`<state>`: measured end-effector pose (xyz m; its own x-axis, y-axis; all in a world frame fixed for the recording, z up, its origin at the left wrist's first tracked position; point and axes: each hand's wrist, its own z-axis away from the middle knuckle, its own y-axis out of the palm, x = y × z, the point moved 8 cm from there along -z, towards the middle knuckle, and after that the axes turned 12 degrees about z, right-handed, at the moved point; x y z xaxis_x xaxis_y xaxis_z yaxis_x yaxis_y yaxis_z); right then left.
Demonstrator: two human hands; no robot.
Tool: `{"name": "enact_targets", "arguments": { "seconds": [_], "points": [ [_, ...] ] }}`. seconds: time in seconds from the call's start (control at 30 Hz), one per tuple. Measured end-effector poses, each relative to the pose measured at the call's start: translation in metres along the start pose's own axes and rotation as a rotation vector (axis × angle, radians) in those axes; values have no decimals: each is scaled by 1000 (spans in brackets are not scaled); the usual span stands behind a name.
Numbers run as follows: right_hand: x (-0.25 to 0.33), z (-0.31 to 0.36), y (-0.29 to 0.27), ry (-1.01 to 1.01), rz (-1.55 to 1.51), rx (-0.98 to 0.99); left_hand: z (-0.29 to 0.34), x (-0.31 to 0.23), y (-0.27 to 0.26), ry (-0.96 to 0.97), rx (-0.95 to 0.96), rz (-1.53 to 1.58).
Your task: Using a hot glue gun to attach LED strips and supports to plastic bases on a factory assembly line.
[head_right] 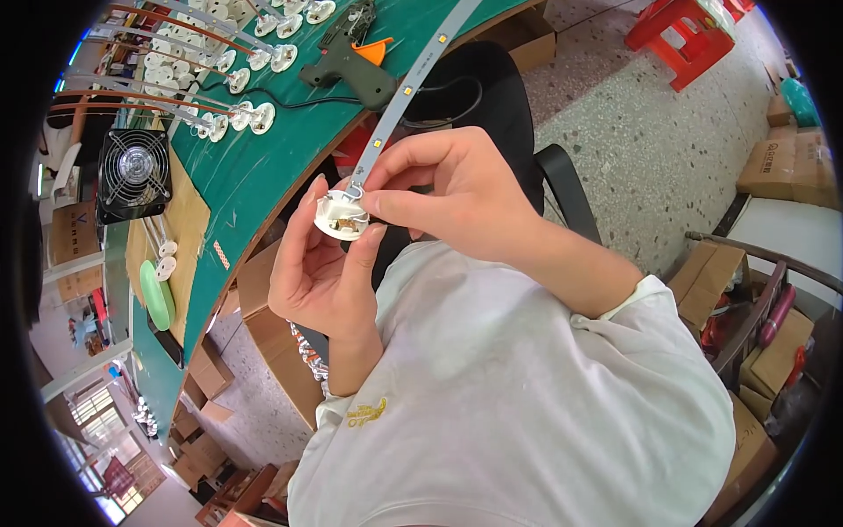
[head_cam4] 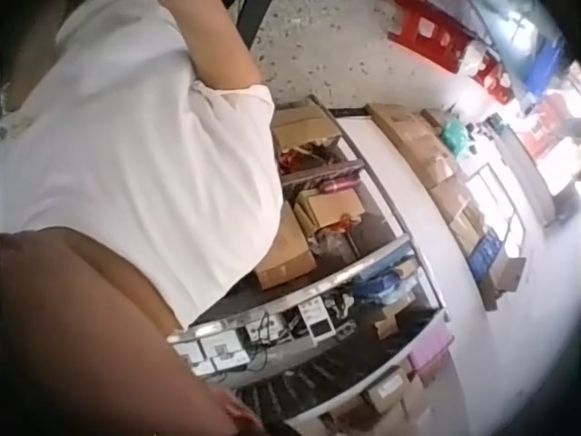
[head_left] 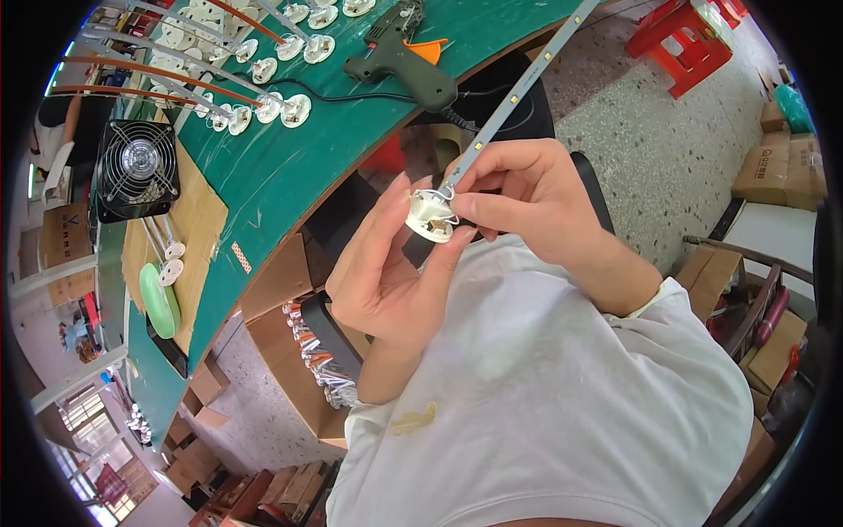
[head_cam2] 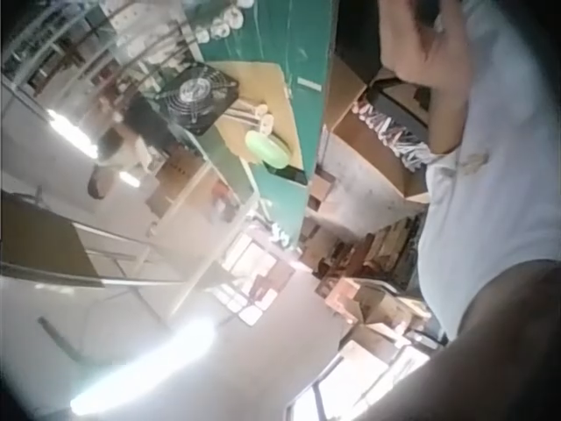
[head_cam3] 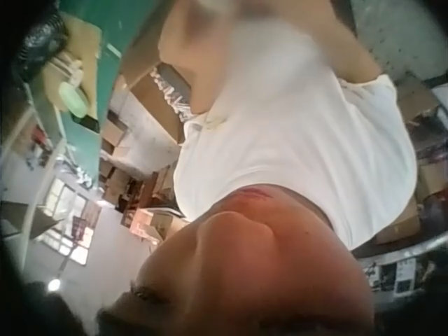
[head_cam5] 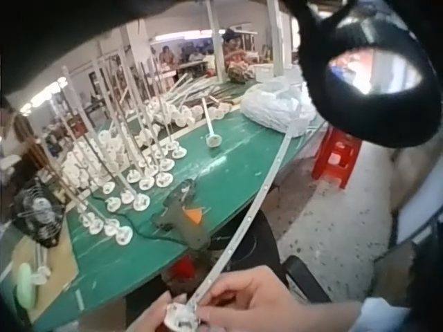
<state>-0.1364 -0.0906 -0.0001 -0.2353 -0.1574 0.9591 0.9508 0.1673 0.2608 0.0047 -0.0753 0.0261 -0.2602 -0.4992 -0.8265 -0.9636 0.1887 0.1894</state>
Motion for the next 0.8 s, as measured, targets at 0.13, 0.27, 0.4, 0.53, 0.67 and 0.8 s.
{"name": "enact_targets", "arguments": {
  "seconds": [0.13,0.27,0.4,0.53,0.67,0.8],
  "points": [
    [16,6,-1,-253,168,-139,-2,-3,0,-16,-74,-16],
    [16,6,-6,-310,318,-158,-1,10,0,-181,-66,25],
    [16,4,-9,-323,344,-138,-1,17,0,-263,-42,113],
    [61,5,-9,-770,719,-62,1,27,-13,-293,-160,416],
    [67,-25,-44,-660,1000,-401,-3,19,-29,-216,-190,382],
    [67,-60,-17,-687,1519,-421,-4,4,-49,-141,-266,396]
  ]
}}
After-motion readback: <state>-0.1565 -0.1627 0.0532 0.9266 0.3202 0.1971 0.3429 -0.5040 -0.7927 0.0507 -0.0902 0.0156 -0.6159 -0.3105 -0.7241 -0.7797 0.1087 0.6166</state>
